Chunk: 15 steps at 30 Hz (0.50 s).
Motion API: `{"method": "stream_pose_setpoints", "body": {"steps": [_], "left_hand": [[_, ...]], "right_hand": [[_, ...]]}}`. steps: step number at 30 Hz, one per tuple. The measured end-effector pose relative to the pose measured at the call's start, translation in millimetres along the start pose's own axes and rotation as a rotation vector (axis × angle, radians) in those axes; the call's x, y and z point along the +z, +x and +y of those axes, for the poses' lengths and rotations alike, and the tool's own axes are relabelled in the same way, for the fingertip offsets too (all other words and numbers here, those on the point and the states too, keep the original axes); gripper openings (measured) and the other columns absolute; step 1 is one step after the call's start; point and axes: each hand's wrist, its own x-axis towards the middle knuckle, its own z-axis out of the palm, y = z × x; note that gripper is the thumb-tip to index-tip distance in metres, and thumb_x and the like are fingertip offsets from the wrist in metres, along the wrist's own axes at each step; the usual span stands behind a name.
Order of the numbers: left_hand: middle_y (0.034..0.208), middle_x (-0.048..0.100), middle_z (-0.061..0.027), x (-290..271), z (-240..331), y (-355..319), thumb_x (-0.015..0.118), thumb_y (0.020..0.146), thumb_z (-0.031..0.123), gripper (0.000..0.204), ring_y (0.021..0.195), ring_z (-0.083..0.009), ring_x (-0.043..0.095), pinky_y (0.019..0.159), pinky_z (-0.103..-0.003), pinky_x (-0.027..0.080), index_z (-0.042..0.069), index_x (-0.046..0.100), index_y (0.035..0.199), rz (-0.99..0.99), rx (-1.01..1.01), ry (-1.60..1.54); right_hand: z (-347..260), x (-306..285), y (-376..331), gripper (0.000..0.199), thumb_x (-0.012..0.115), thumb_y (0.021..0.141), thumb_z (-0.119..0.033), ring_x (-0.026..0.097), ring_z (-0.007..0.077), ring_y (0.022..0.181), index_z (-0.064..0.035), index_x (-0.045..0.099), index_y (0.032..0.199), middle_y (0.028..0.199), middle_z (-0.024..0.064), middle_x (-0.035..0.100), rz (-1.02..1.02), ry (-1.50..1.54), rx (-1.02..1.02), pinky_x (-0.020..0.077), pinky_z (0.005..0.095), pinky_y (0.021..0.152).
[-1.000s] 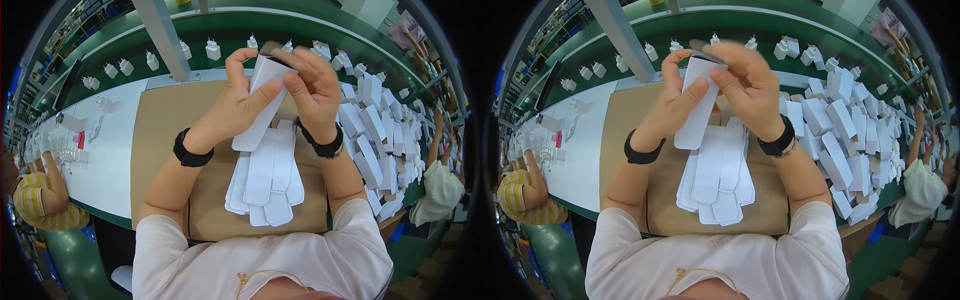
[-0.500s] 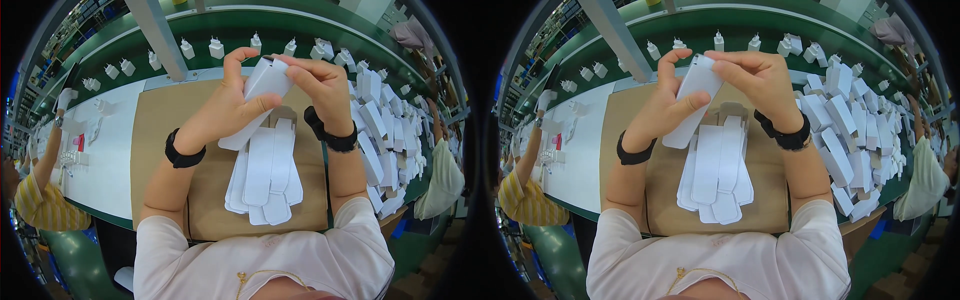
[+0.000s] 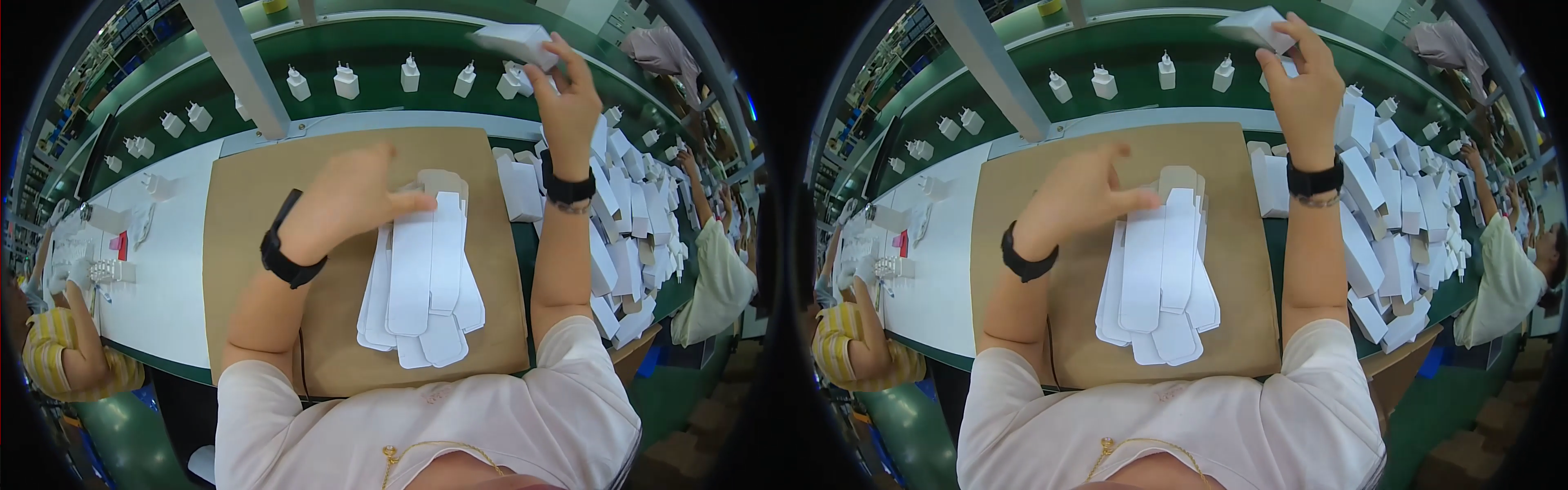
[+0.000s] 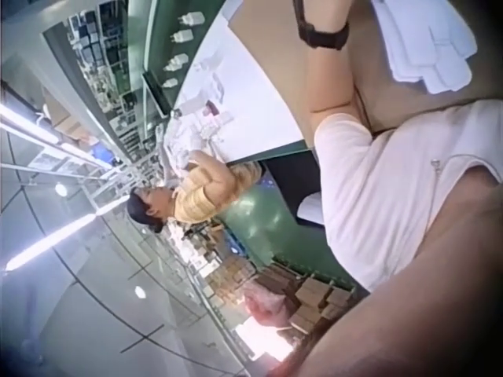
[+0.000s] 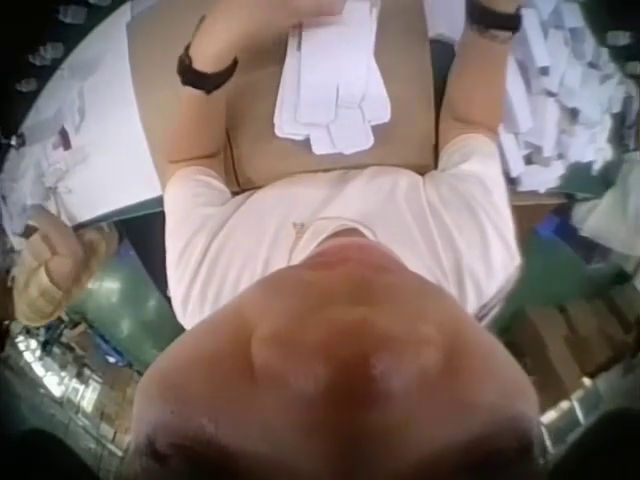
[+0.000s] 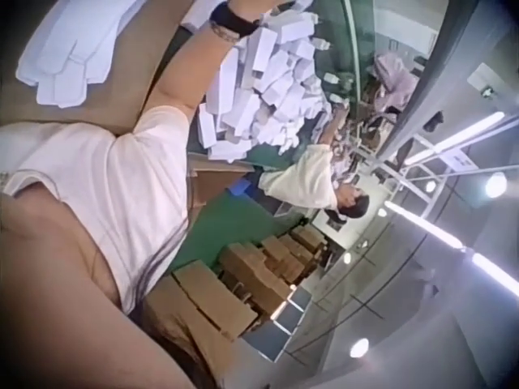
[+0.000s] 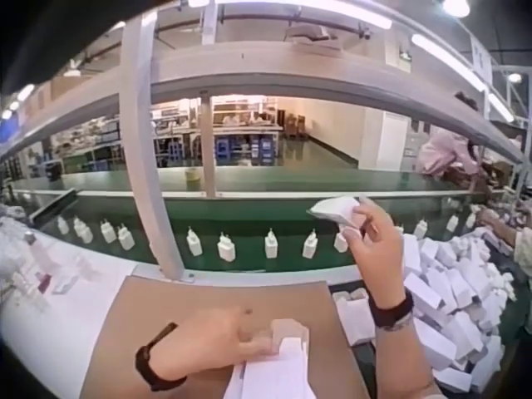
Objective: The person folds white cardboard boxes by hand, one at a time, and places each completed box onto a pile on the assembly line. After folding several boxes, the person moves the stack of flat cardboard sheets to reach more underneath.
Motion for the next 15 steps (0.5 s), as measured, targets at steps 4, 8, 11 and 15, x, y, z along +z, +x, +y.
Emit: {"method": "stream_pose_setpoints", "body": {"steps": [4, 8, 11, 15], "left_hand": [[0.085, 0.061, -0.0234, 7.8, -0.6, 3.1, 0.075, 0.061, 0.034, 0.054, 0.083, -0.0347, 0.059, 0.076, -0.036, 0.047, -0.007, 0.06, 0.092, -0.196, 0.089, 0.008], [0.079, 0.061, -0.0204, 5.1, -11.0, 2.7, 0.075, 0.062, 0.03, 0.044, 0.074, -0.0323, 0.058, 0.066, -0.037, 0.046, -0.006, 0.059, 0.083, -0.043, 0.131, -0.06], [0.07, 0.061, -0.0129, -11.0, -9.3, 1.3, 0.074, 0.068, 0.024, 0.032, 0.059, -0.0209, 0.057, 0.052, -0.031, 0.044, -0.002, 0.057, 0.076, 0.019, 0.055, -0.35], [0.06, 0.056, -0.0016, -18.6, -12.8, 3.9, 0.07, 0.075, 0.017, 0.022, 0.047, -0.0048, 0.05, 0.04, -0.019, 0.037, 0.002, 0.054, 0.071, 0.152, -0.019, -0.819]], "right_hand": [[21.2, -9.7, 0.4, 0.017, 0.065, 0.08, -0.01, 0.059, 0.0076, 0.083, -0.0013, 0.065, 0.094, 0.095, 0.0046, 0.064, -0.066, -0.413, 0.028, 0.047, 0.0199, 0.07], [-18.8, -7.2, 2.0, 0.018, 0.064, 0.081, -0.014, 0.057, 0.006, 0.073, -0.0012, 0.066, 0.093, 0.081, 0.0018, 0.065, -0.127, -0.203, 0.224, 0.044, 0.0172, 0.065], [-57.8, -5.8, -2.0, 0.023, 0.062, 0.082, -0.013, 0.055, 0.0061, 0.068, -0.0045, 0.064, 0.103, 0.081, 0.002, 0.064, -0.489, -0.126, 0.327, 0.0428, 0.018, 0.062], [-102.8, 15.1, -29.4, 0.033, 0.06, 0.082, -0.013, 0.056, 0.0092, 0.069, -0.009, 0.058, 0.115, 0.084, 0.0041, 0.065, -0.846, 0.017, 0.381, 0.0451, 0.0218, 0.062]]}}
